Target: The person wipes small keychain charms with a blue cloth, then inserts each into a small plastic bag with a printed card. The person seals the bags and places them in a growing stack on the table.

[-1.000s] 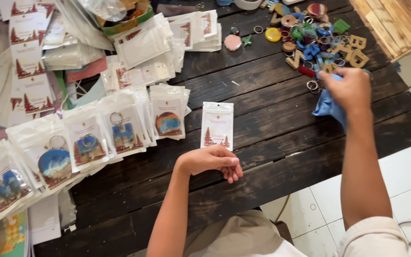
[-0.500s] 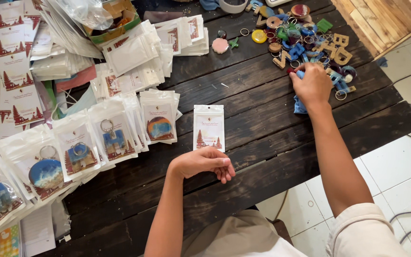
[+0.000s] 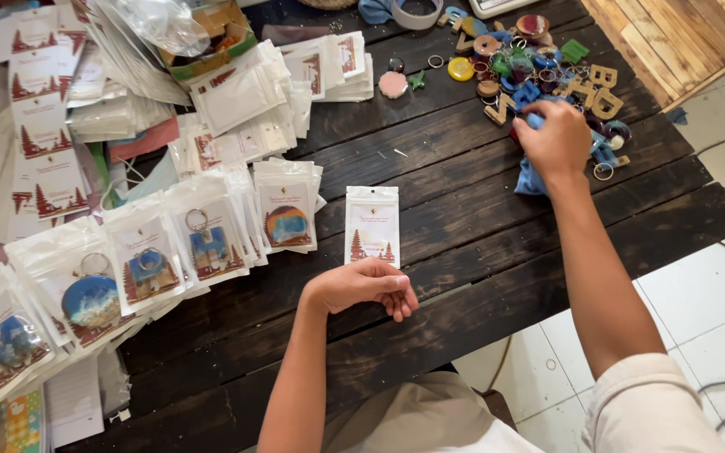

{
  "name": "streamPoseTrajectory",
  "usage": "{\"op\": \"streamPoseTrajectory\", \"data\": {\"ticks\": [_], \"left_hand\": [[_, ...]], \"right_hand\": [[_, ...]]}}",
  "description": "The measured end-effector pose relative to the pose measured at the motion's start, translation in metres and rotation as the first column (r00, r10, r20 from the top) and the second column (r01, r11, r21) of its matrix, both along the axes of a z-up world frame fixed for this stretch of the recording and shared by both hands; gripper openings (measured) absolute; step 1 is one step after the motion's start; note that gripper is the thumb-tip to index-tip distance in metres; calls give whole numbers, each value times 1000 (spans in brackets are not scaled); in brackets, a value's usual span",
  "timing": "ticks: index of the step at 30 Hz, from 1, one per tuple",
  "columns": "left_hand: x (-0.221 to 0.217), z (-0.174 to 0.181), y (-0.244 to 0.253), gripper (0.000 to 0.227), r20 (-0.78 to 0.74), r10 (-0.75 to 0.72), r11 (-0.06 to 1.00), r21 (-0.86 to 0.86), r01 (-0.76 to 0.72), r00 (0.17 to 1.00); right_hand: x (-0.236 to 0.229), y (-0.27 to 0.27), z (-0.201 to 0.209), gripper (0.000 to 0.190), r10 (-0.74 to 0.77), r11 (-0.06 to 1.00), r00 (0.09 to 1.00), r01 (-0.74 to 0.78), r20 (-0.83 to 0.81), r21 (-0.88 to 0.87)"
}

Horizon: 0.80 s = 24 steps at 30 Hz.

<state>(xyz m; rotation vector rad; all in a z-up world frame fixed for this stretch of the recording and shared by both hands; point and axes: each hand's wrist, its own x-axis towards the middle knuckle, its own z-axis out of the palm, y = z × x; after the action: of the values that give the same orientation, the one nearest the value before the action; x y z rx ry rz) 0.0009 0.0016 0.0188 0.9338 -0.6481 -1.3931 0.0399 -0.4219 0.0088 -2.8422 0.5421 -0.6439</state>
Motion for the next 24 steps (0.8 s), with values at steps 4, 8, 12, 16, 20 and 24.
{"op": "streamPoseTrajectory", "data": {"ticks": [4, 8, 12, 16, 20, 24], "left_hand": [[3, 0, -1, 35, -20, -23, 1000, 6, 23, 1000], [5, 11, 1, 37, 37, -41, 999, 27, 40, 999], [5, 15, 1, 40, 98, -71, 996, 65, 65, 993], [0, -1, 0, 35, 27, 3, 1000, -30, -2, 1000], [0, -2, 1, 35, -6, -3, 1000, -5, 3, 1000], [1, -4, 1, 36, 1, -10, 1000, 14, 10, 1000]], "right_hand": [[10, 28, 21, 30, 47, 997, 997, -50, -67, -50], [20, 29, 21, 31, 92, 987, 988, -107, -122, -121], [16, 30, 16, 17, 173, 937, 985, -168, -11, -305], [16, 21, -6, 15, 120, 938, 993, -117, -11, -325], [13, 28, 8, 29, 114, 979, 989, -128, -98, -157], [15, 28, 8, 25, 102, 982, 983, -124, -151, -143]]}}
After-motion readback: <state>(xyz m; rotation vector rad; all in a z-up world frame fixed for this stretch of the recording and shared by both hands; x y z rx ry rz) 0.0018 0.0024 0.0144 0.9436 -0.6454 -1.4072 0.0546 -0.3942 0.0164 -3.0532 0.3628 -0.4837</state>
